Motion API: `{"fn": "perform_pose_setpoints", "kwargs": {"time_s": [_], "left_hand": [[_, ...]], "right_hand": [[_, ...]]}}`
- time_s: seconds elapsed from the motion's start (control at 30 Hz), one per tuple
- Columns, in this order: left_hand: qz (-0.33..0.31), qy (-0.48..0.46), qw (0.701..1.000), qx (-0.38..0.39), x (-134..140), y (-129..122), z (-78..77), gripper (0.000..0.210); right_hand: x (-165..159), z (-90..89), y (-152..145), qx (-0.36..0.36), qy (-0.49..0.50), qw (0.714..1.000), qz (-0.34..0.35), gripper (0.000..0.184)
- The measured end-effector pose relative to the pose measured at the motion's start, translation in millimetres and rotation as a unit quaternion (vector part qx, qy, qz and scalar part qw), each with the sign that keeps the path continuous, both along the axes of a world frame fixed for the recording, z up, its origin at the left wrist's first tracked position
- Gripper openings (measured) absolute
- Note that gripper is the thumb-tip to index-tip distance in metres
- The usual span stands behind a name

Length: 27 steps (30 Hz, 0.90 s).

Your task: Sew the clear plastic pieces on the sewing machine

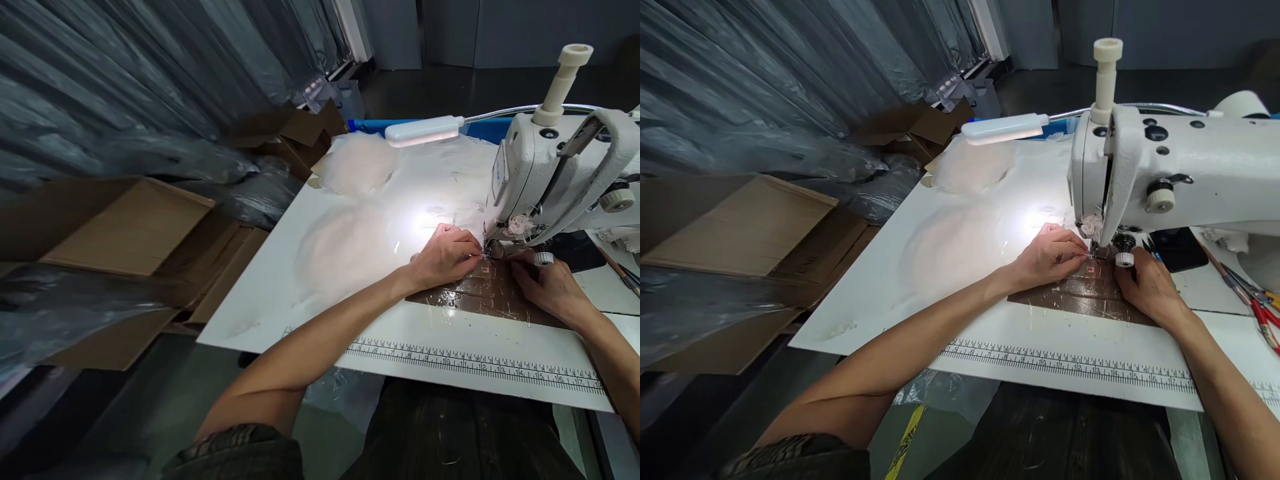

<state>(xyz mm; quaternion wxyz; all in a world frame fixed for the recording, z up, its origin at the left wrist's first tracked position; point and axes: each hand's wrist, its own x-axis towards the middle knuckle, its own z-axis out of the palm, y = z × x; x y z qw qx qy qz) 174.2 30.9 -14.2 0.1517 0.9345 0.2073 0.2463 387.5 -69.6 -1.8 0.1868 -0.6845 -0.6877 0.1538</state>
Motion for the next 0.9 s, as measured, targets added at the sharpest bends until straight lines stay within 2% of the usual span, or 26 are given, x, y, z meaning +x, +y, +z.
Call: {"fn": "perform_pose_setpoints", "kwargs": {"time_s": [0.1, 0.37, 0.47, 0.6, 0.77, 0.9], "left_hand": [[0.003, 0.0, 0.999, 0.039, 1.7, -0.3, -2.5, 0.025], [-0.052, 0.062, 0.987, 0.142, 4.3, 1.0, -7.2, 0.037], [-0.074, 0.084, 0.984, 0.14, 1.3, 1.4, -3.3, 0.033], [-0.1, 0.069, 0.986, 0.117, -4.8, 0.9, 1.7, 0.03], [-0.105, 0.048, 0.982, 0.152, -8.4, -0.3, 1.2, 0.033], [-0.113, 0.065, 0.978, 0.164, -7.8, -1.2, 0.7, 0.032]], "right_hand": [[2.0, -4.0, -0.9, 0.01, -0.01, 1.0, 0.005, 0.025], [-2.3, -4.2, -3.6, 0.025, -0.022, 0.999, 0.003, 0.031], [-8.4, -1.6, -5.9, 0.036, -0.035, 0.999, 0.02, 0.037], [-11.4, -3.4, -6.3, 0.045, -0.123, 0.989, 0.069, 0.041], [-9.6, -7.2, -4.7, 0.041, -0.21, 0.972, 0.095, 0.041], [-8.5, -6.4, -5.0, 0.028, -0.205, 0.974, 0.096, 0.04]]}}
